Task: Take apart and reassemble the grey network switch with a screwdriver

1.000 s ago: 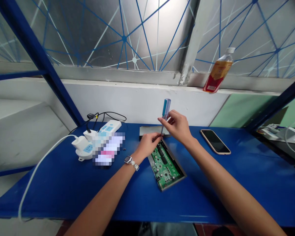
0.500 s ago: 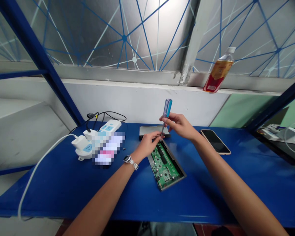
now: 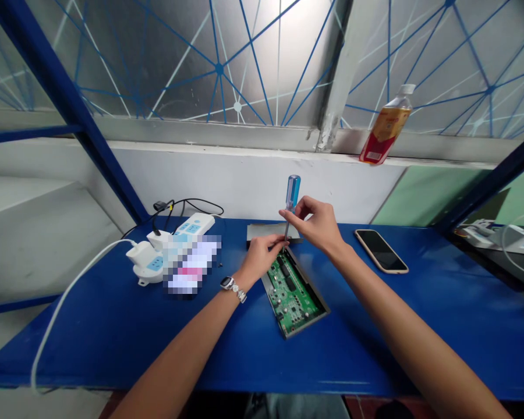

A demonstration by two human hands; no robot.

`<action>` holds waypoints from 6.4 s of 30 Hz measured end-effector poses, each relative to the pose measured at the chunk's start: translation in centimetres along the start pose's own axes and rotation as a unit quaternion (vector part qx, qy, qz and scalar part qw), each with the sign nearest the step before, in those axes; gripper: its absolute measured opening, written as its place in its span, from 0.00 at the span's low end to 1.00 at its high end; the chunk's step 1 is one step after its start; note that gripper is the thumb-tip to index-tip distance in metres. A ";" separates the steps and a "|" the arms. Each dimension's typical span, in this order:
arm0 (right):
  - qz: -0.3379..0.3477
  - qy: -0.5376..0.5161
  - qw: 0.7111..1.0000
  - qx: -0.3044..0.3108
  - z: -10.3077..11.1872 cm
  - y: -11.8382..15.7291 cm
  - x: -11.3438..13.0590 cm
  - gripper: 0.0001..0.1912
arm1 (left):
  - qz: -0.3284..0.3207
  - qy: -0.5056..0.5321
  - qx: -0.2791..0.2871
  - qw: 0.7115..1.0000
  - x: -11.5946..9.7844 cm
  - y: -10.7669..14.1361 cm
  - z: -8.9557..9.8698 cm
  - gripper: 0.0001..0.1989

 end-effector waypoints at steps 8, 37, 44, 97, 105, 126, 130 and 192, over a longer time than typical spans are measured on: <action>0.011 0.072 0.997 -0.022 0.3 0.1 0.6 0.20 | -0.004 -0.010 -0.017 1.000 -0.1 0.0 0.1 0.11; -0.007 -0.087 0.990 0.112 -0.3 -0.2 -0.8 0.16 | -0.003 0.002 0.016 1.000 -0.1 -0.1 -0.1 0.11; -0.047 -0.114 0.972 0.200 -2.2 1.3 -2.5 0.13 | -0.017 -0.016 -0.006 1.000 -0.5 -0.2 0.1 0.08; -0.200 -0.266 0.903 0.272 -3.3 2.5 -3.5 0.14 | -0.009 0.040 0.068 0.997 -0.4 -0.2 -0.5 0.11; -0.179 -0.237 0.931 0.212 -3.1 2.3 -3.2 0.16 | -0.006 0.022 0.013 1.000 -0.2 -0.3 -0.2 0.08; -0.201 -0.233 0.934 0.183 -3.0 2.5 -2.9 0.21 | -0.008 -0.002 0.031 0.999 0.1 -0.1 -0.4 0.08; -0.203 -0.213 0.947 0.132 -2.8 2.4 -3.2 0.21 | 0.004 0.005 0.012 1.000 0.5 -0.1 -0.4 0.07; -0.212 -0.360 0.899 -0.132 -0.2 4.6 -7.0 0.18 | -0.058 -0.127 0.085 0.986 -1.2 -1.0 2.3 0.06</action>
Point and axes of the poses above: each hand's wrist, its own y-axis away from the middle knuckle, its own z-axis out of the back of the hand, x = y × z, the point moved 6 cm from there along -y, towards the middle knuckle, and after that the axes turned 15 degrees about -x, right-handed, at the moved point
